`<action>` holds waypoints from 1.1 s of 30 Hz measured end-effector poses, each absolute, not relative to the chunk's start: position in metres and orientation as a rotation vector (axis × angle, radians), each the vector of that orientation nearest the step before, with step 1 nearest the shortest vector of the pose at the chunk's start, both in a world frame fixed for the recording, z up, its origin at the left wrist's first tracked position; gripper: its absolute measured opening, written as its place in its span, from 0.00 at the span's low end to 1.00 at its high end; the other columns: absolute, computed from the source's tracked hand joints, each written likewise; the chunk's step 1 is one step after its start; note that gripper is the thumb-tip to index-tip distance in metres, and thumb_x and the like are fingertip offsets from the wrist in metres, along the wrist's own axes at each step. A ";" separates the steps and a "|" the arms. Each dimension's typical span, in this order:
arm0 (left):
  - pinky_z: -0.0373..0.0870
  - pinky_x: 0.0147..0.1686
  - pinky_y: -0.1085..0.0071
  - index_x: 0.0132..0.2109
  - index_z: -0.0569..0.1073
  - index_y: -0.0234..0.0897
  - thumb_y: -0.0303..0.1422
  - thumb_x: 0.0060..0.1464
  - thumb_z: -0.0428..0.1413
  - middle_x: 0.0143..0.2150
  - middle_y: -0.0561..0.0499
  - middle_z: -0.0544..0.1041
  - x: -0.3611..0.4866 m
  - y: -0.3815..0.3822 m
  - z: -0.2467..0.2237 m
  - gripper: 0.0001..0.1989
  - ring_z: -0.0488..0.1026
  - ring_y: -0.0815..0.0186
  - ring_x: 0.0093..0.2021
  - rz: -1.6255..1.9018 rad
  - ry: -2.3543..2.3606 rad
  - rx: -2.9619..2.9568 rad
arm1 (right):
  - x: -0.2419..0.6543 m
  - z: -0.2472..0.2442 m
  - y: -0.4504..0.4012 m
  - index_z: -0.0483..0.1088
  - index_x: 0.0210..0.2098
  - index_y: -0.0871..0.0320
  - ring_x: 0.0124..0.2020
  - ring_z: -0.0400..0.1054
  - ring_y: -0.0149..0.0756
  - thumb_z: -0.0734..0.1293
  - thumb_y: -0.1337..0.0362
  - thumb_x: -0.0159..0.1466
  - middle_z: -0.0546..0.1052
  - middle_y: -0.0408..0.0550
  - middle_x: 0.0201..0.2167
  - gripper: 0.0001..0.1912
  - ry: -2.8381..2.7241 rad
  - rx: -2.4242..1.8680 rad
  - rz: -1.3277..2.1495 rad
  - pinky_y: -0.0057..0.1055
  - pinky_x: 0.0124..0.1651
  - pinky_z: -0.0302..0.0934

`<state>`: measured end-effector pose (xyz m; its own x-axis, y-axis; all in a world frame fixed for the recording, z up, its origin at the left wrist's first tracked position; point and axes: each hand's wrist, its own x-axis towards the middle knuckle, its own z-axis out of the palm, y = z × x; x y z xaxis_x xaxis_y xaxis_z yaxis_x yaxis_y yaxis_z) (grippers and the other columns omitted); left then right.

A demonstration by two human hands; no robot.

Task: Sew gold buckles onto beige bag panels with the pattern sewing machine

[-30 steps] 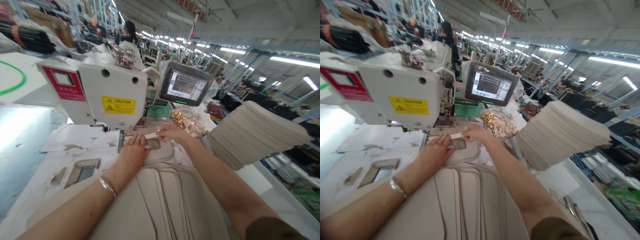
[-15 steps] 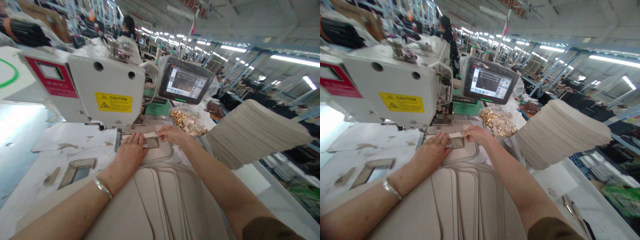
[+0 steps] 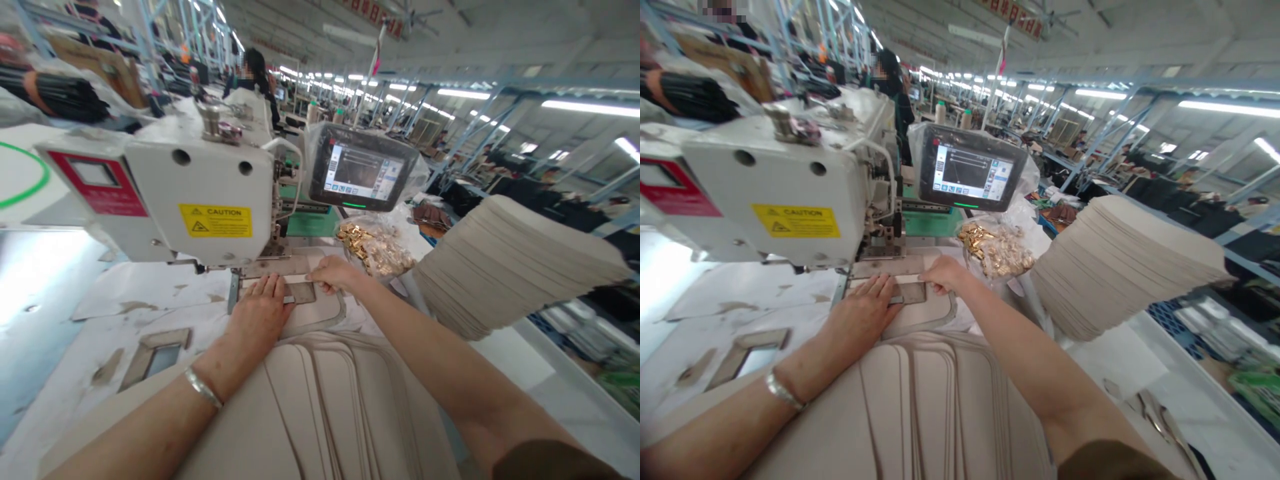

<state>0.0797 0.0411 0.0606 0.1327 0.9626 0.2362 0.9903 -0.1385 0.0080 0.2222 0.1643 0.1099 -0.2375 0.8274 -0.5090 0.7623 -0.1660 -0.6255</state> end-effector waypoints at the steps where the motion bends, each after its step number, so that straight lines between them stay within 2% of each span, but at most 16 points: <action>1: 0.64 0.61 0.53 0.61 0.66 0.22 0.32 0.62 0.49 0.64 0.31 0.67 0.081 0.043 0.060 0.24 0.66 0.48 0.64 -0.261 -1.897 -2.299 | 0.223 0.111 0.164 0.60 0.19 0.59 0.10 0.59 0.25 0.70 0.69 0.63 0.63 0.36 0.08 0.19 -1.983 -1.892 1.416 0.21 0.17 0.59; 4: 0.60 0.65 0.59 0.64 0.62 0.26 0.23 0.61 0.45 0.66 0.37 0.66 0.088 0.052 0.060 0.25 0.63 0.56 0.66 -0.241 -1.703 -2.490 | 0.225 0.109 0.164 0.61 0.20 0.60 0.11 0.60 0.25 0.66 0.70 0.65 0.65 0.37 0.10 0.18 -1.972 -1.853 1.473 0.21 0.17 0.59; 7: 0.60 0.64 0.62 0.64 0.62 0.26 0.26 0.62 0.46 0.64 0.38 0.68 0.097 0.058 0.066 0.24 0.65 0.59 0.64 -0.273 -1.780 -2.512 | 0.228 0.104 0.164 0.63 0.21 0.60 0.11 0.61 0.24 0.65 0.69 0.66 0.66 0.37 0.11 0.17 -1.959 -1.810 1.475 0.20 0.17 0.58; 11: 0.67 0.58 0.61 0.58 0.67 0.28 0.33 0.62 0.50 0.58 0.37 0.73 0.091 0.049 0.082 0.20 0.71 0.56 0.58 -0.250 -1.955 -2.413 | 0.231 0.098 0.164 0.64 0.23 0.60 0.11 0.62 0.24 0.67 0.68 0.65 0.68 0.37 0.12 0.14 -1.934 -1.765 1.482 0.19 0.16 0.57; 16: 0.73 0.48 0.59 0.51 0.70 0.29 0.32 0.63 0.48 0.49 0.37 0.77 0.061 0.022 0.101 0.14 0.76 0.54 0.49 -0.093 -2.114 -2.282 | 0.233 0.093 0.164 0.64 0.25 0.60 0.12 0.64 0.24 0.67 0.69 0.65 0.69 0.37 0.13 0.13 -1.883 -1.717 1.510 0.18 0.17 0.57; 24: 0.72 0.49 0.60 0.54 0.68 0.29 0.33 0.63 0.49 0.52 0.37 0.75 0.061 0.017 0.096 0.15 0.74 0.53 0.51 0.038 -2.140 -2.155 | 0.236 0.102 0.167 0.66 0.28 0.62 0.12 0.65 0.25 0.63 0.73 0.65 0.70 0.38 0.14 0.09 -1.862 -1.725 1.680 0.20 0.23 0.63; 33: 0.73 0.45 0.61 0.51 0.69 0.31 0.33 0.64 0.46 0.49 0.39 0.76 0.060 0.017 0.096 0.14 0.75 0.54 0.47 0.068 -2.102 -2.189 | 0.234 0.107 0.175 0.67 0.22 0.63 0.12 0.64 0.25 0.66 0.72 0.61 0.70 0.40 0.12 0.10 -1.927 -1.848 1.594 0.19 0.16 0.54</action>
<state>0.0600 0.0172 0.0962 0.0427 0.9982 0.0414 0.9935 -0.0380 -0.1074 0.2344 0.1751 0.1066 -0.2933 0.7530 -0.5891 0.7198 -0.2316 -0.6544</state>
